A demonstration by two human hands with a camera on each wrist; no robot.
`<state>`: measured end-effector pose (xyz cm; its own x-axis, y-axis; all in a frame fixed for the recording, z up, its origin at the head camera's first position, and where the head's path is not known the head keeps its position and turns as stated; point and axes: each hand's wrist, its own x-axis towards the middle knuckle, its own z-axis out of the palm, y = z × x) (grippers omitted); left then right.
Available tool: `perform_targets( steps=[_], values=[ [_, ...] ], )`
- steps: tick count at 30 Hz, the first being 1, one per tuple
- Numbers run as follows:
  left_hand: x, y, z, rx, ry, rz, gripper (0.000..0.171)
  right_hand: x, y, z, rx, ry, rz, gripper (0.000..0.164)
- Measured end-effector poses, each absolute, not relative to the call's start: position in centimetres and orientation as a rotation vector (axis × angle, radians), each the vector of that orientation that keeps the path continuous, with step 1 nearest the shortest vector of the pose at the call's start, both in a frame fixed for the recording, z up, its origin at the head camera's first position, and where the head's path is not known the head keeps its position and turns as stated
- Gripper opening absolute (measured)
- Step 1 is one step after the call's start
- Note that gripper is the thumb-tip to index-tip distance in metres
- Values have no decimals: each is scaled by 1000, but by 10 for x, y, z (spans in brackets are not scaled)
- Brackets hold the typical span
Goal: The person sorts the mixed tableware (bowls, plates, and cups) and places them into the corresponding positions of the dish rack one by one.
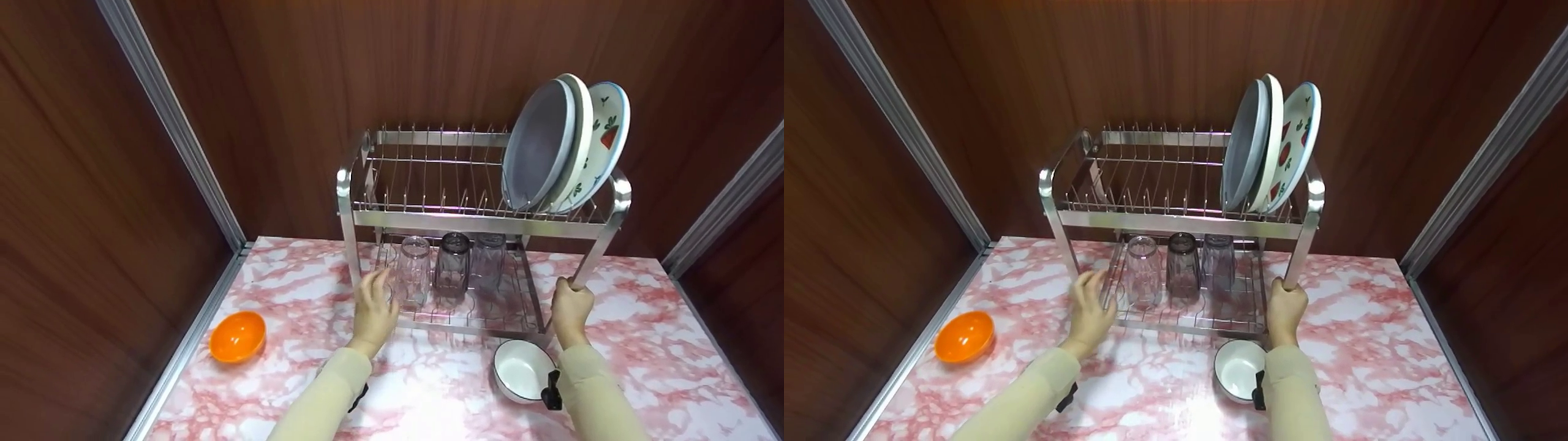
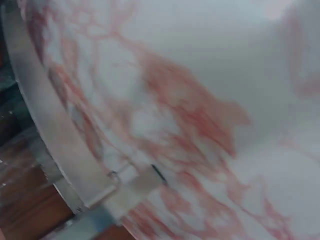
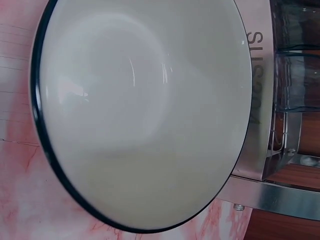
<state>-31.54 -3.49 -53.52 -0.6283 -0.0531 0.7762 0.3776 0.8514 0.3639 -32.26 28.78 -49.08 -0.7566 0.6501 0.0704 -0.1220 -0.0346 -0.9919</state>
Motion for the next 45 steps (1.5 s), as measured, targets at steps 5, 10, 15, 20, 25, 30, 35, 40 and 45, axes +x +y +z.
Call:
perform_targets(
  steps=[5, 10, 15, 20, 25, 30, 35, 40, 45],
  values=[
    [-318, -44, -531, 94, -2058, -830, 74, -324, 287, -488, -560, -1687, 1826, 42],
    [-332, -55, -517, 301, -2052, -1129, 73, -327, 286, -487, -543, -1681, 1855, 40],
    [-340, -62, -512, 191, -2118, -1454, 41, -327, 284, -487, -512, -1685, 1904, 39],
    [-343, -62, -512, 164, -2197, -1443, 23, -324, 288, -484, -508, -1748, 1932, 40],
    [-347, -59, -512, 102, -2277, -1391, 27, -321, 301, -483, -554, -1915, 1826, 40],
    [-347, -60, -514, 98, -2294, -1375, 31, -320, 310, -493, -551, -2126, 1688, 29],
    [-344, -65, -517, 110, -2272, -1369, 33, -304, 307, -508, -450, -2288, 1578, 14],
    [-342, -66, -516, 111, -2282, -1411, 39, -272, 311, -527, -461, -2354, 1517, 37],
    [-341, -64, -516, 115, -2272, -1417, 34, -238, 323, -543, -583, -2621, 1335, 57]
  ],
)
